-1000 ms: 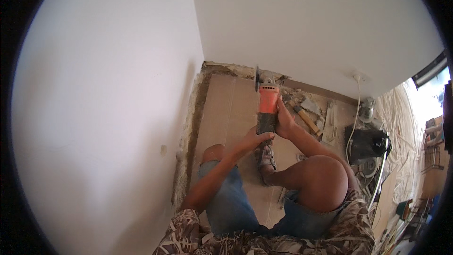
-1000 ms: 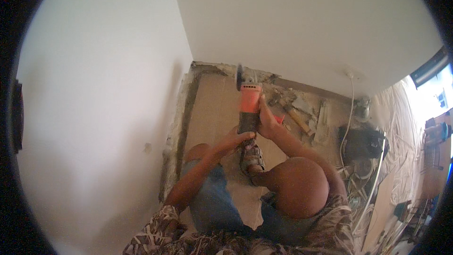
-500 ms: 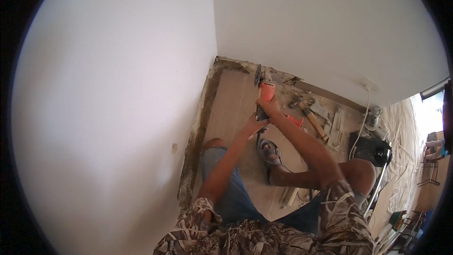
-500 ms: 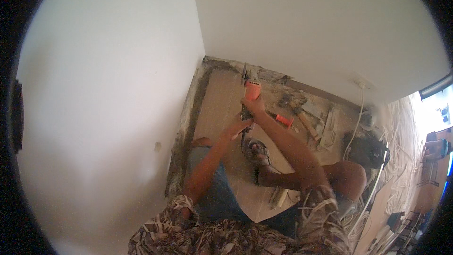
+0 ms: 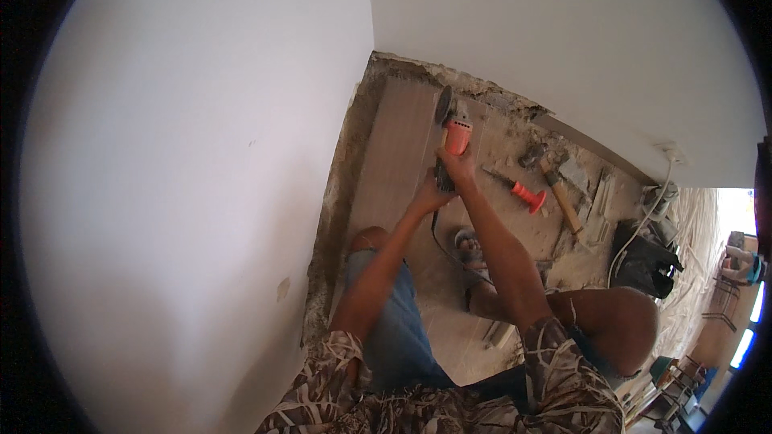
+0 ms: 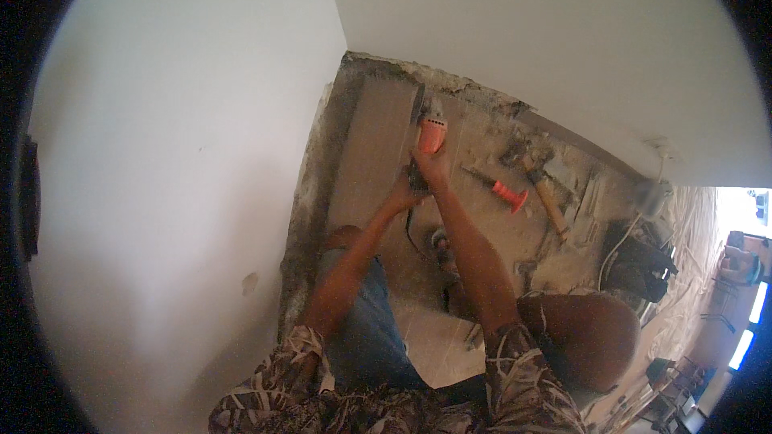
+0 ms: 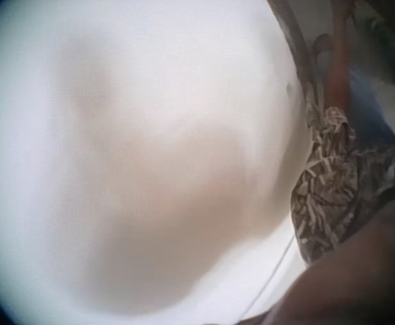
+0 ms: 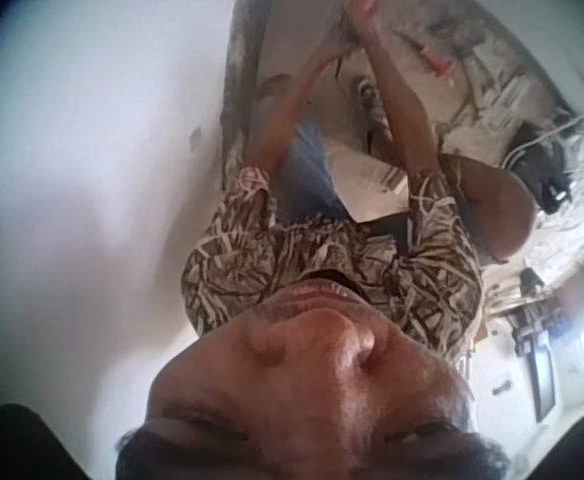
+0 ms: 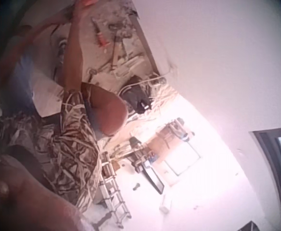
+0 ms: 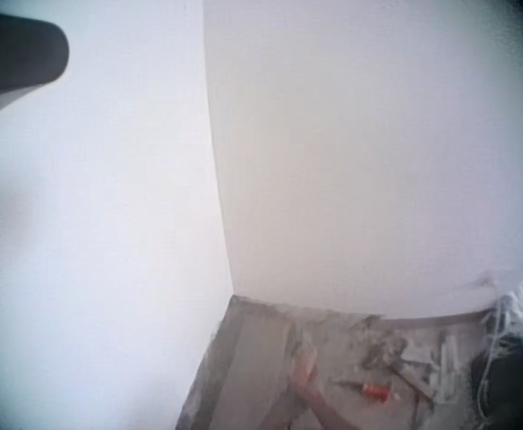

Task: The person uses an angle grinder to cut a straight line into a large floor tile, producing a significant amount of dust while kneeling on the floor.

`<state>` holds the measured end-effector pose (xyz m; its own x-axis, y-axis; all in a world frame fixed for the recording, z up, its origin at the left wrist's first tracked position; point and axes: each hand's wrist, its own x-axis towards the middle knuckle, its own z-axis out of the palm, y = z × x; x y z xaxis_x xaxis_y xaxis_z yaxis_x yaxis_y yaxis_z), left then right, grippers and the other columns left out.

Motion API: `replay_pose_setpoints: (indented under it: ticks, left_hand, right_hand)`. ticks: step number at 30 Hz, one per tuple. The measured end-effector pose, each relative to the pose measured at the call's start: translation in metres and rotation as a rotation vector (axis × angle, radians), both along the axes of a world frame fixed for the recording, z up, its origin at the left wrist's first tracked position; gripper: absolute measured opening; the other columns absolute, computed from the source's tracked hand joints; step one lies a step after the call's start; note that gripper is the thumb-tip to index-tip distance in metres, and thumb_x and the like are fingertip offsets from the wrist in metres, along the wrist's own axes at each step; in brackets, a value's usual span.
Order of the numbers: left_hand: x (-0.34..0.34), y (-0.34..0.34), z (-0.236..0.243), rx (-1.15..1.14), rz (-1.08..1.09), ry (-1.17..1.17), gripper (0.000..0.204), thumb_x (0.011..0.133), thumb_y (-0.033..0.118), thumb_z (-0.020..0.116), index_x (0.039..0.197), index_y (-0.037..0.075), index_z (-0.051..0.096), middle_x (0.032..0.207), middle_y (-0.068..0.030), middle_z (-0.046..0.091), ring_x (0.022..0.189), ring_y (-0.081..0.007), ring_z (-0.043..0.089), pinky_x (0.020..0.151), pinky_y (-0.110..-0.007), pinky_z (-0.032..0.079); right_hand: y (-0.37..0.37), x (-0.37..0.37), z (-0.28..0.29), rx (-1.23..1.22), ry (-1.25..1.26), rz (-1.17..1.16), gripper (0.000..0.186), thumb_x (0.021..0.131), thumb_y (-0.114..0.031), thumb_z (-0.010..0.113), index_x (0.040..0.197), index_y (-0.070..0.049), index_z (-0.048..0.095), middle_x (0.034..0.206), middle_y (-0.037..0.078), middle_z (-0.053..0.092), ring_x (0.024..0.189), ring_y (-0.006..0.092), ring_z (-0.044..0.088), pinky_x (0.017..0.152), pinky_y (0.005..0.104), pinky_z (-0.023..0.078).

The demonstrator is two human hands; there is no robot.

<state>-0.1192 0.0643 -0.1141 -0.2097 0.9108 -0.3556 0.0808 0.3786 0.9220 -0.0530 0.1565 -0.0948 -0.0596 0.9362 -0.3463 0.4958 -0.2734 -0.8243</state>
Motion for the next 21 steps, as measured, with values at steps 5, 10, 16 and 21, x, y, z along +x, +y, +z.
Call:
replay_pose_setpoints:
  ticks: [5,10,16,21]
  left_hand:
    - [0.015,0.007,0.002,0.08,0.04,0.044,0.086,0.066,0.034,0.084,0.129,-0.005,0.04,0.123,-0.0215,0.057,0.117,-0.0334,0.056,0.096,-0.041,0.045]
    - [0.012,0.007,-0.007,0.157,0.13,0.106,0.087,0.069,0.031,0.082,0.137,0.0,0.037,0.128,-0.0217,0.054,0.123,-0.0374,0.051,0.1,-0.042,0.041]
    - [0.006,0.007,-0.02,0.218,0.126,0.182,0.086,0.068,0.03,0.083,0.133,-0.003,0.038,0.124,-0.0249,0.056,0.118,-0.0403,0.054,0.096,-0.044,0.044]
    - [0.001,0.005,-0.017,0.139,0.119,0.148,0.087,0.066,0.03,0.085,0.132,-0.004,0.039,0.124,-0.0247,0.056,0.116,-0.039,0.056,0.095,-0.044,0.045]
  right_hand:
    - [0.009,0.013,-0.019,0.028,-0.016,-0.042,0.075,0.067,-0.033,0.078,0.125,0.004,0.047,0.111,0.017,0.061,0.098,0.0257,0.062,0.083,0.0376,0.049]
    - [0.01,-0.001,0.004,-0.131,-0.016,-0.01,0.084,0.069,-0.034,0.077,0.136,0.0,0.039,0.125,0.018,0.056,0.113,0.0315,0.057,0.094,0.0414,0.046]
    - [0.003,-0.009,0.033,-0.138,-0.003,-0.002,0.082,0.072,-0.032,0.077,0.138,-0.002,0.04,0.13,0.018,0.055,0.117,0.0309,0.057,0.096,0.0411,0.046]
    - [0.003,-0.016,0.034,-0.154,0.066,0.004,0.08,0.073,-0.032,0.077,0.137,-0.001,0.041,0.129,0.018,0.056,0.115,0.0304,0.057,0.096,0.0405,0.046]
